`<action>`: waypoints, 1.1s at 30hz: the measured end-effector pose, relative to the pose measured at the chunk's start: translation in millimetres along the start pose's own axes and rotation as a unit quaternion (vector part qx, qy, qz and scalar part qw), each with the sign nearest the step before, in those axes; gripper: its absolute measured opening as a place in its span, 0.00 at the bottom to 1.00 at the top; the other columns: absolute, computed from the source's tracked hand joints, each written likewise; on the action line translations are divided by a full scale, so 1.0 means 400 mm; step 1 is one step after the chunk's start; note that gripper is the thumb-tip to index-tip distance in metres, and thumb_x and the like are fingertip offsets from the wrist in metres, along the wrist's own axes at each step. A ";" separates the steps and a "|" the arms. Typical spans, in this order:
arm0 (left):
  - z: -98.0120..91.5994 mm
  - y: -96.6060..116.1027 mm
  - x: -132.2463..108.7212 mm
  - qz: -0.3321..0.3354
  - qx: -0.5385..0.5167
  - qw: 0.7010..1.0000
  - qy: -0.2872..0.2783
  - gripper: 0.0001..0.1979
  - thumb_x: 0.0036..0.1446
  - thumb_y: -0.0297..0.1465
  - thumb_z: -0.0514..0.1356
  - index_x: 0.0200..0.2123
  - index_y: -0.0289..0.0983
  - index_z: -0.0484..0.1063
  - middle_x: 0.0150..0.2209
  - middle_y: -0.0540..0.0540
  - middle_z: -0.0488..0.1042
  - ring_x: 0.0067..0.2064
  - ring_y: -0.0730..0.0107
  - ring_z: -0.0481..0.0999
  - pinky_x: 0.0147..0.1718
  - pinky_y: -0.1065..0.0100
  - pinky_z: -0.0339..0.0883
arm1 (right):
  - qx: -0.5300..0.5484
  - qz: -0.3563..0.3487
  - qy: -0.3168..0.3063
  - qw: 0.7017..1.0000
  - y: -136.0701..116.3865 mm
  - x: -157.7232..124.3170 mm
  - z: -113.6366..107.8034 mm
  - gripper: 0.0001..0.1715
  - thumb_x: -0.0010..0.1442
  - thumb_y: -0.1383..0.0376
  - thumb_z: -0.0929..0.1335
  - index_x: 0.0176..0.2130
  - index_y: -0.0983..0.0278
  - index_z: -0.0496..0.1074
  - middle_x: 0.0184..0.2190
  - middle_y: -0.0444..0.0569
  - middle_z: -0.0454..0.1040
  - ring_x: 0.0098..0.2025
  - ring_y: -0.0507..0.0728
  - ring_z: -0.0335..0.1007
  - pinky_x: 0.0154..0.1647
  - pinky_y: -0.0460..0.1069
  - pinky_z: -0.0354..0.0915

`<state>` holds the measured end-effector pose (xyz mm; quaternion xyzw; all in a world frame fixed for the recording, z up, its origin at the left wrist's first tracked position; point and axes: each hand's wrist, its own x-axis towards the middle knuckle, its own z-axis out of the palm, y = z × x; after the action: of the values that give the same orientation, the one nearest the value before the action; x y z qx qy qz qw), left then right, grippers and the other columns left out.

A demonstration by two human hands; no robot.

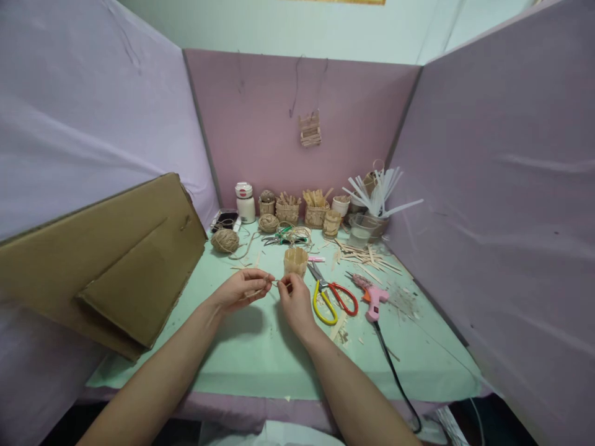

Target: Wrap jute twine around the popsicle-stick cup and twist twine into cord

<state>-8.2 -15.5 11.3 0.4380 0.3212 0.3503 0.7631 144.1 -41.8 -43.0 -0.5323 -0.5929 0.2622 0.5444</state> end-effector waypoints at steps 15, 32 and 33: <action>0.002 -0.035 0.030 0.286 0.379 0.870 0.132 0.14 0.51 0.33 0.60 0.40 0.33 0.76 0.30 0.45 0.75 0.27 0.76 0.69 0.30 0.71 0.64 | -0.028 -0.014 0.009 0.999 -0.002 -0.007 0.000 0.10 0.55 0.59 0.66 0.27 0.62 0.66 0.25 0.45 0.69 0.29 0.54 0.63 0.32 0.48 0.58; -0.004 -0.060 0.041 0.302 0.457 0.827 0.127 0.15 0.53 0.29 0.57 0.45 0.37 0.72 0.35 0.46 0.77 0.34 0.72 0.73 0.36 0.70 0.66 | -0.120 -0.194 0.039 0.973 -0.019 -0.010 -0.020 0.13 0.61 0.65 0.61 0.44 0.58 0.71 0.41 0.52 0.65 0.42 0.57 0.64 0.41 0.51 0.63; -0.003 -0.062 0.042 0.300 0.458 0.828 0.124 0.15 0.53 0.29 0.57 0.45 0.37 0.72 0.35 0.46 0.77 0.34 0.72 0.73 0.37 0.70 0.66 | -0.114 -0.191 0.038 0.974 -0.020 -0.008 -0.022 0.12 0.61 0.64 0.61 0.41 0.59 0.72 0.39 0.51 0.66 0.42 0.57 0.64 0.41 0.51 0.63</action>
<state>6.2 -10.3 -14.3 0.7648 0.3898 0.4257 0.2862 148.9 -49.3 -34.8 -0.4775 -0.6885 0.0633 0.5421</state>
